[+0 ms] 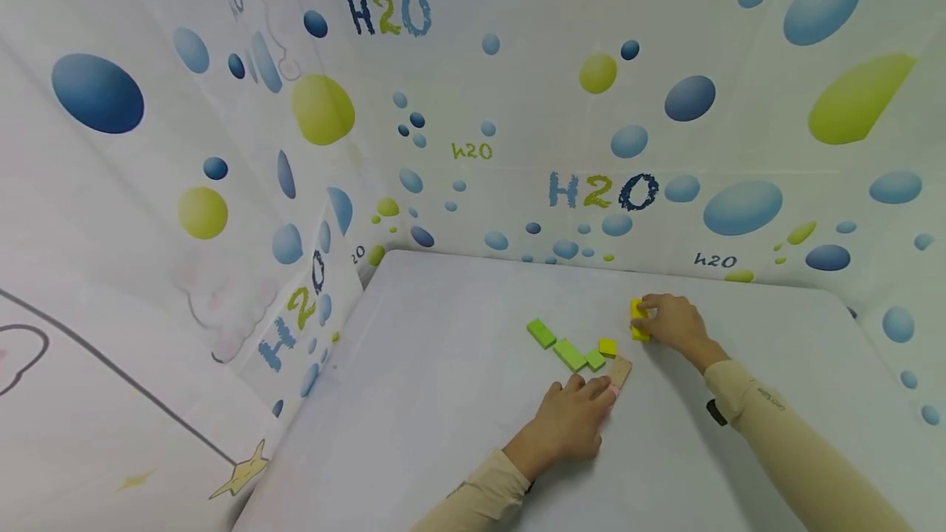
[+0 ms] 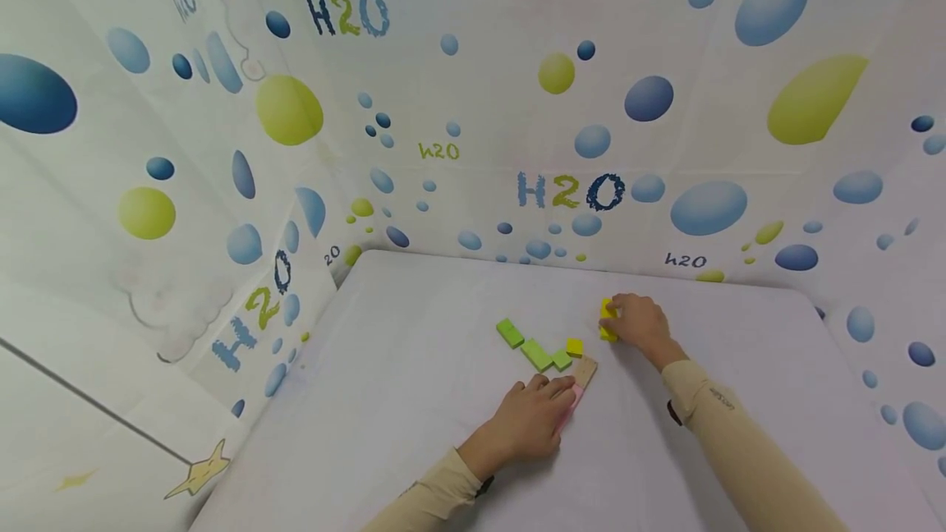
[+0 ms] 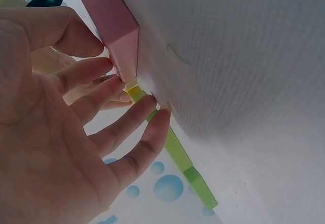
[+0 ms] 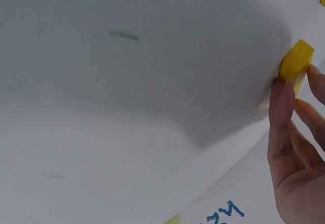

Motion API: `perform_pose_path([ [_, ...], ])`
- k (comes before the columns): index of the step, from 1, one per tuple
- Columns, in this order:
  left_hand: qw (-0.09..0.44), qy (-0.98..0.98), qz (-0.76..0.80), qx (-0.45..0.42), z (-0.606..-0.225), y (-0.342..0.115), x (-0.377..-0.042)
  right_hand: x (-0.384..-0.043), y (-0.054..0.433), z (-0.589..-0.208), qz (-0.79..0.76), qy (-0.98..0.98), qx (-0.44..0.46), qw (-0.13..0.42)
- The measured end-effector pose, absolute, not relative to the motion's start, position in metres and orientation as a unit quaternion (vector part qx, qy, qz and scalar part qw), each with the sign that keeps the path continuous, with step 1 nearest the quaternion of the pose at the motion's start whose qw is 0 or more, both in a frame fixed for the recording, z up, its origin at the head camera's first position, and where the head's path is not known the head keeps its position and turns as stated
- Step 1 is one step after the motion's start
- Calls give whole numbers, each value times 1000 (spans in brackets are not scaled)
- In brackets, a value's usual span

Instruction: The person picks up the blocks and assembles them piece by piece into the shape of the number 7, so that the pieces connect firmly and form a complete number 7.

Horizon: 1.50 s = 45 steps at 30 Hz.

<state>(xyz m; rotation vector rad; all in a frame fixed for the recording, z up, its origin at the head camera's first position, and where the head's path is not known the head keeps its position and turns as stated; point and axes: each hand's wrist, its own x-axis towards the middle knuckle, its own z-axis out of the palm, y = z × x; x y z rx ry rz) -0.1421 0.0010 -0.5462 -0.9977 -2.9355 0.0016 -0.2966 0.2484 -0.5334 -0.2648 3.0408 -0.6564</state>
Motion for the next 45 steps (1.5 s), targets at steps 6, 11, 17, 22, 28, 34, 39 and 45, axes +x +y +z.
perform_pose_path([
  [6,24,-947,-2,-321,-548,1,-143,-291,244,-535,-223,972,-70,5],
  [11,24,-947,-1,-321,-549,2,-143,-287,240,-535,-227,972,-52,7],
  [17,19,-947,3,-320,-551,2,-143,-284,235,-536,-221,975,-32,9],
  [22,19,-947,1,-319,-551,2,-143,-281,233,-539,-213,976,-35,-9],
  [28,22,-947,0,-320,-551,2,-143,-276,231,-540,-217,976,-27,-19],
  [34,28,-946,-8,-322,-550,2,-143,-273,228,-541,-224,974,-20,-31],
  [39,37,-945,-10,-324,-550,2,-143,-272,227,-543,-228,973,-18,-39],
  [45,34,-946,-8,-322,-550,2,-143,-269,225,-545,-226,973,-19,-43],
])
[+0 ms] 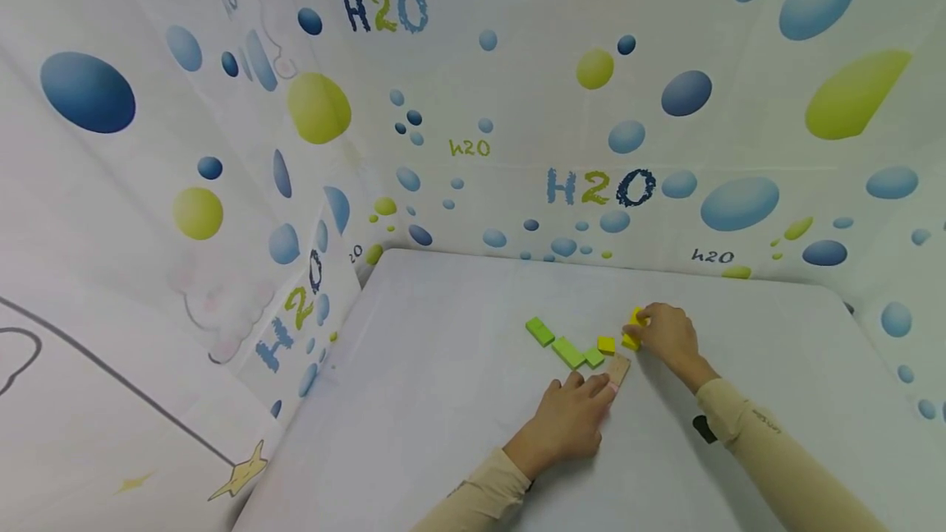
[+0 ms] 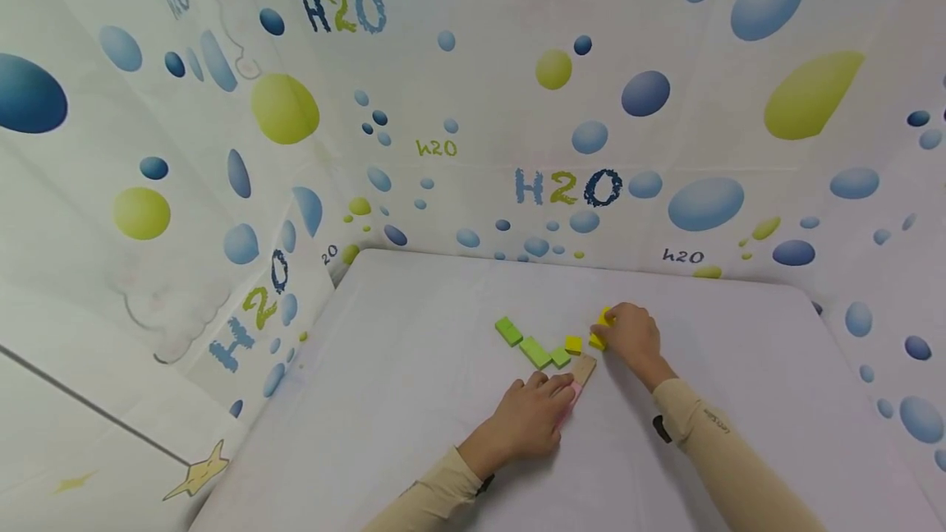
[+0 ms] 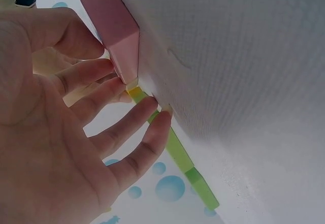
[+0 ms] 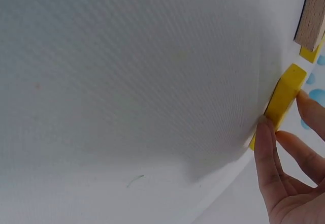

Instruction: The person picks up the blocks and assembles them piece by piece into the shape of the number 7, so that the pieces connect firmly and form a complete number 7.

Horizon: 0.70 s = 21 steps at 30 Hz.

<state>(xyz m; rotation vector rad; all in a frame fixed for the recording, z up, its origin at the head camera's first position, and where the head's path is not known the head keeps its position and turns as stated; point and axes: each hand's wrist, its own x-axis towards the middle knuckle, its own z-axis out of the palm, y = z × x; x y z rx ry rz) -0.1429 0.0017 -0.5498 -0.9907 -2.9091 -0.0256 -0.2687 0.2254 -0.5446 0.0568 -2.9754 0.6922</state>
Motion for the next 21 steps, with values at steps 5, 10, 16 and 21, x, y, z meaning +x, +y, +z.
perform_pose_path([
  [5,25,-947,-2,-322,-551,2,-144,-265,223,-546,227,-972,19,50],
  [10,13,-947,1,-320,-551,3,-145,-262,222,-549,241,-969,16,53],
  [16,14,-947,7,-321,-552,4,-145,-260,221,-550,242,-968,22,61],
  [21,14,-947,6,-321,-551,3,-145,-256,218,-548,240,-969,16,62],
])
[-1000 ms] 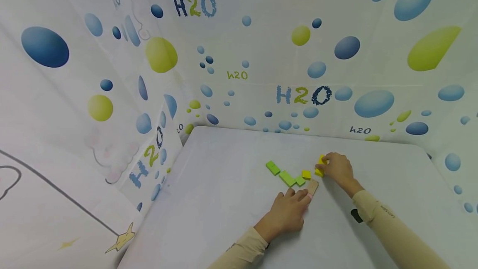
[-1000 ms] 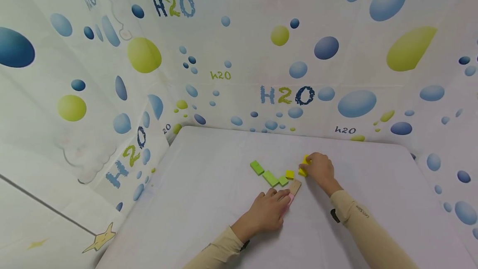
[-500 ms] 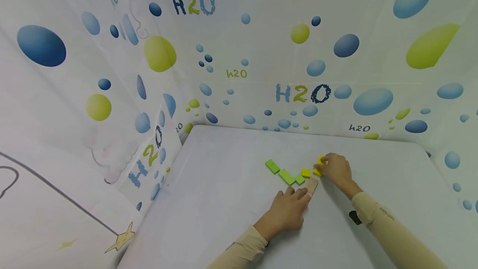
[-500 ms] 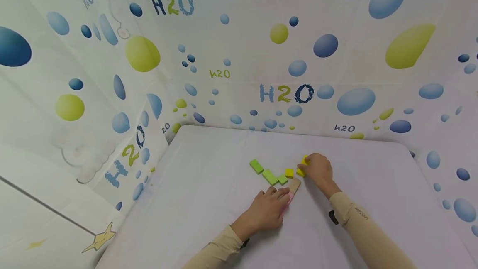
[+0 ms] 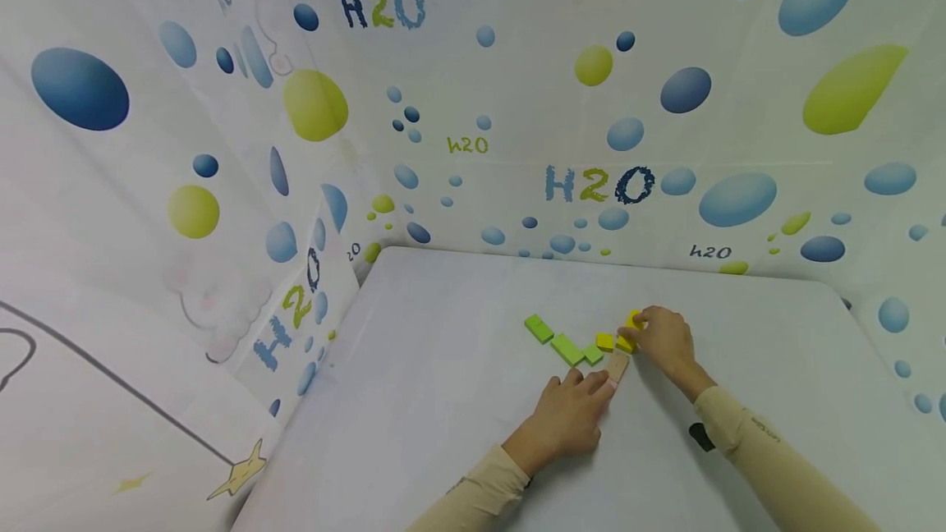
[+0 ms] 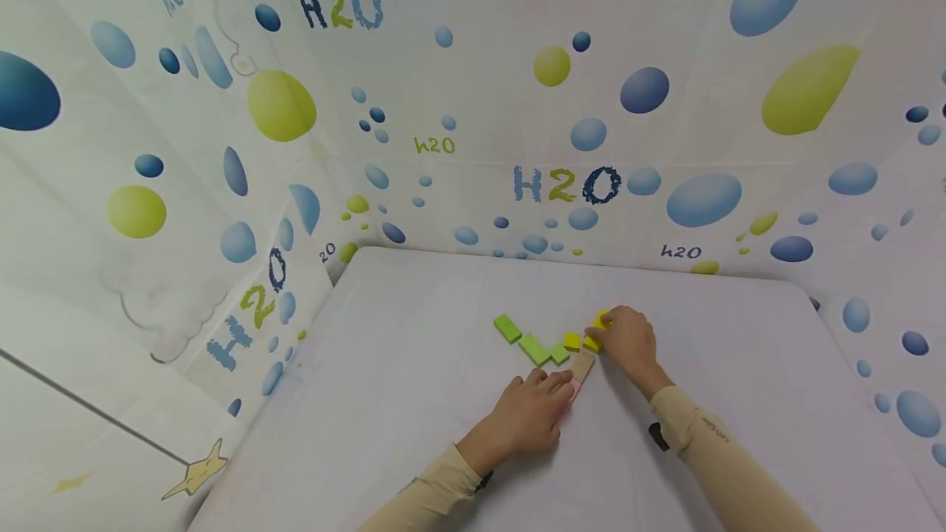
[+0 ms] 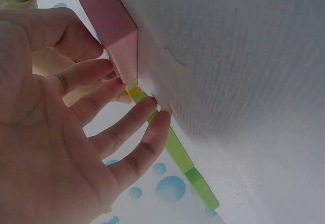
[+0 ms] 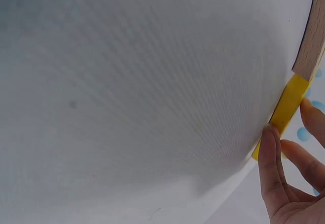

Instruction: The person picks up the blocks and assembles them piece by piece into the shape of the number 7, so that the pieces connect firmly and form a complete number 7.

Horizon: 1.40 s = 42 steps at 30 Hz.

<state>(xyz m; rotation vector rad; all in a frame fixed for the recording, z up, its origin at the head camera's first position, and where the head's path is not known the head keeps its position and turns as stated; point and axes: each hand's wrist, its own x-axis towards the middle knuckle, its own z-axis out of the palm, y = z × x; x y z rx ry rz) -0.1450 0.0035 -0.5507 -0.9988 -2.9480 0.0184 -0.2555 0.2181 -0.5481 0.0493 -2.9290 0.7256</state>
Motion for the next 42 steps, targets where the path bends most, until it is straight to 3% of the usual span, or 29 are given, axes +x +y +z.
perform_pose_path([
  [42,35,-945,7,-325,-554,3,-145,-240,213,-552,232,-966,33,112],
])
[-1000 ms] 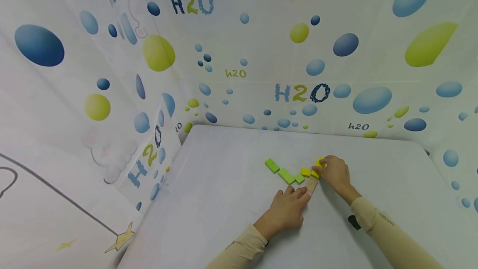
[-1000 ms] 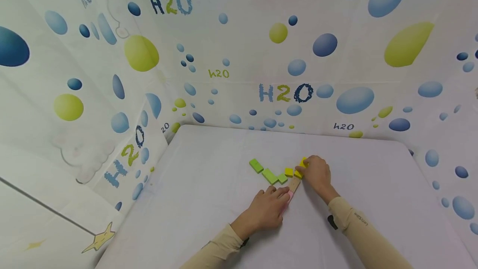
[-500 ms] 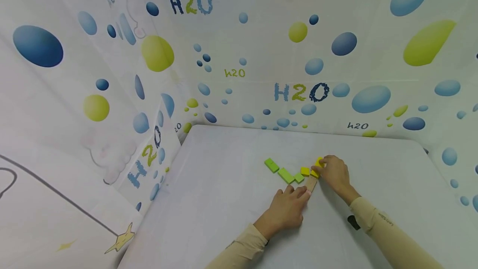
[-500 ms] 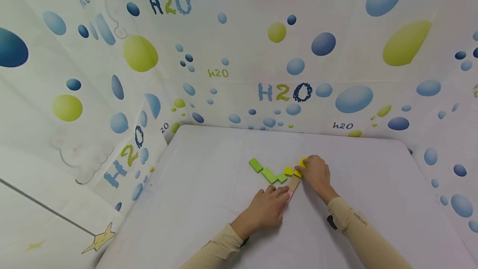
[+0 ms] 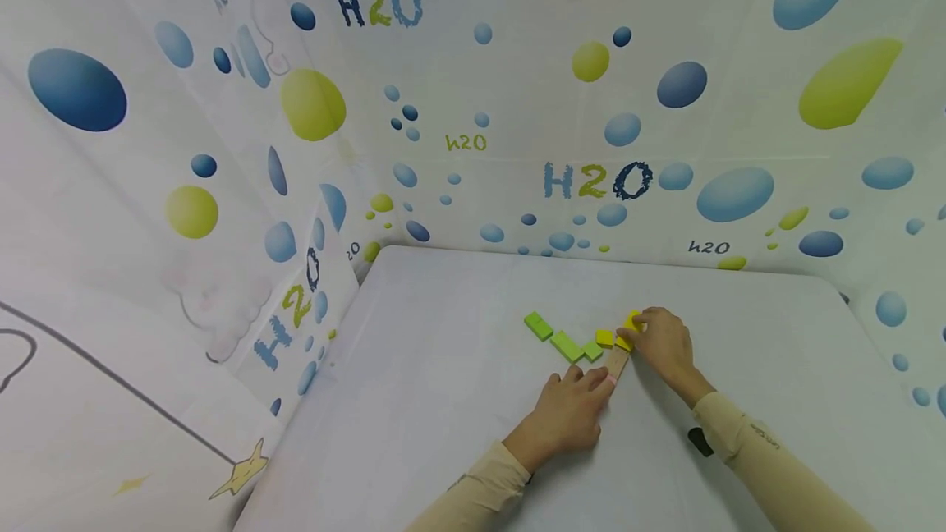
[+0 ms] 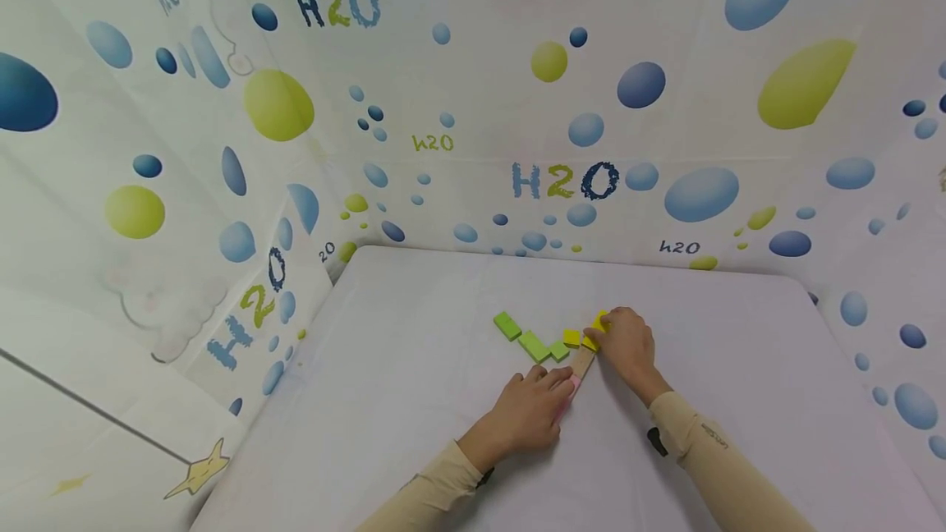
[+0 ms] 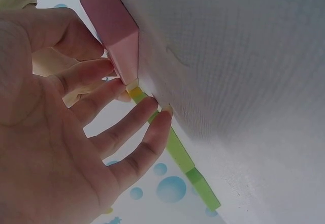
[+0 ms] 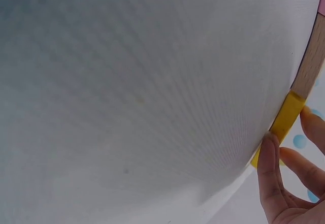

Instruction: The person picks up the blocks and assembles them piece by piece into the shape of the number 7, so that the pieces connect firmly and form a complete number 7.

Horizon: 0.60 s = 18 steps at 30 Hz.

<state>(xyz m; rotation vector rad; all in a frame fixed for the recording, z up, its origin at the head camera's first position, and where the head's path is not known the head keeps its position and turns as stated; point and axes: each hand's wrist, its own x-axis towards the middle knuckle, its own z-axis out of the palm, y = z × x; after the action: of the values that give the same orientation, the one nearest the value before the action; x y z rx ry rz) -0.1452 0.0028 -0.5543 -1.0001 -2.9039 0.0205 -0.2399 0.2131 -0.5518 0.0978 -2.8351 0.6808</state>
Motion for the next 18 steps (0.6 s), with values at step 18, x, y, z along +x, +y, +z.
perform_pose_path([
  [18,44,-945,18,-324,-556,4,-144,-239,214,-555,244,-962,33,118],
])
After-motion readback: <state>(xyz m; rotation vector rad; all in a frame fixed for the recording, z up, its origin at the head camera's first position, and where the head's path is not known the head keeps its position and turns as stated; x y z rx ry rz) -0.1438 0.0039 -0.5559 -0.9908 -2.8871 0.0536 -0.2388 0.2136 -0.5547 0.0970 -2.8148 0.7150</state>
